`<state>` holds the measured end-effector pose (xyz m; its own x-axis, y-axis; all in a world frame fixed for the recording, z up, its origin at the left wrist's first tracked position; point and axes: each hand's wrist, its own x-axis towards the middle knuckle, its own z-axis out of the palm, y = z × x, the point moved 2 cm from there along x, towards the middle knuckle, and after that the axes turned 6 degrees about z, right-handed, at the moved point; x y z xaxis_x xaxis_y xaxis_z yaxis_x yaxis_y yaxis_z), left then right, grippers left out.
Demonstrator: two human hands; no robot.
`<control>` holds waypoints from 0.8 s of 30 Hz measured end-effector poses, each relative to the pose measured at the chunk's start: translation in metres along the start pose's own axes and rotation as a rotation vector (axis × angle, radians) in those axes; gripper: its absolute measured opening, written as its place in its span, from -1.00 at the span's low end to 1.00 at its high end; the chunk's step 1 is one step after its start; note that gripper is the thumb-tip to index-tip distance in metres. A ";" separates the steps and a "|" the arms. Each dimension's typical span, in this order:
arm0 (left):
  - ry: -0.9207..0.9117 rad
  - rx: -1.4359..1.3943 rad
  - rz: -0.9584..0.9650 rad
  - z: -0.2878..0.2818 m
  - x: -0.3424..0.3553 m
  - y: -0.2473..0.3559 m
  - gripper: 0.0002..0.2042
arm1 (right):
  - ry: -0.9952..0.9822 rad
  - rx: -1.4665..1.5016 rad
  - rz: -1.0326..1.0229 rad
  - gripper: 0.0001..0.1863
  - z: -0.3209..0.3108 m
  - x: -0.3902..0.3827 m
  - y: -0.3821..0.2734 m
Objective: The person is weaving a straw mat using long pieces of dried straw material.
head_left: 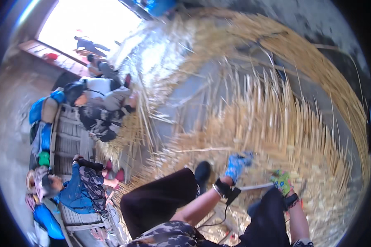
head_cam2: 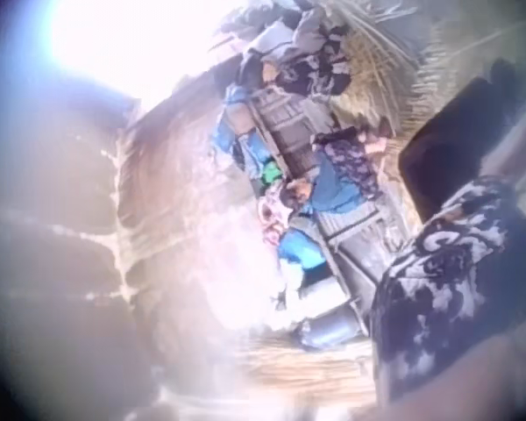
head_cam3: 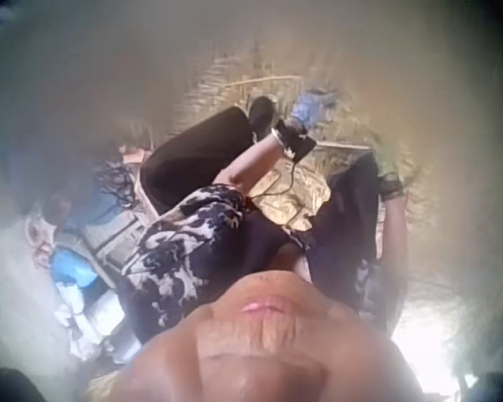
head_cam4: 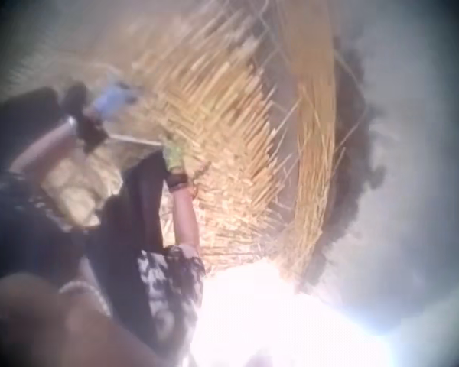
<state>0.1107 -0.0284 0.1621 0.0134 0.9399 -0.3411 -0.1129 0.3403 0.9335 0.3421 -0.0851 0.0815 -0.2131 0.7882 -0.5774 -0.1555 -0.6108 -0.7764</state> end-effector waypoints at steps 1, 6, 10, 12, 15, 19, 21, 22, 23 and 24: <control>-0.028 -0.021 -0.031 -0.002 -0.004 0.005 -0.82 | -0.094 0.131 -0.042 -0.74 0.016 0.015 -0.008; -0.049 -0.087 0.019 -0.028 -0.017 0.040 -0.81 | -0.546 -0.042 -0.182 -0.54 0.077 0.028 -0.053; -0.046 -0.061 0.051 -0.032 -0.021 0.047 -0.80 | -0.463 0.071 -0.039 -0.25 0.093 0.022 -0.056; -0.002 -0.053 0.087 -0.024 -0.024 0.042 -0.81 | -0.477 0.106 -0.048 -0.25 0.092 0.021 -0.047; 0.099 0.021 -0.033 -0.009 -0.028 0.024 -0.79 | -0.369 0.025 -0.060 -0.22 0.081 0.021 -0.027; -0.045 0.047 -0.048 0.002 -0.032 0.003 -0.78 | -0.392 -0.264 -0.163 -0.21 0.058 0.014 -0.015; -0.099 0.094 -0.081 0.001 -0.033 -0.002 -0.75 | -0.464 -0.229 -0.098 -0.61 0.048 0.013 -0.016; -0.150 0.039 -0.071 0.002 -0.032 -0.003 -0.78 | -0.508 -0.394 -0.308 -0.69 0.045 0.011 -0.021; -0.227 -0.010 -0.052 0.003 -0.032 -0.003 -0.80 | -0.526 -0.502 -0.445 -0.77 0.042 0.010 -0.025; -0.202 -0.011 -0.069 0.003 -0.030 -0.002 -0.80 | -0.575 -0.349 -0.164 -0.75 0.039 0.012 -0.024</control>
<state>0.1133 -0.0577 0.1704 0.2205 0.9007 -0.3743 -0.1157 0.4052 0.9069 0.3059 -0.0640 0.1032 -0.7056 0.6442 -0.2951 0.0698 -0.3513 -0.9337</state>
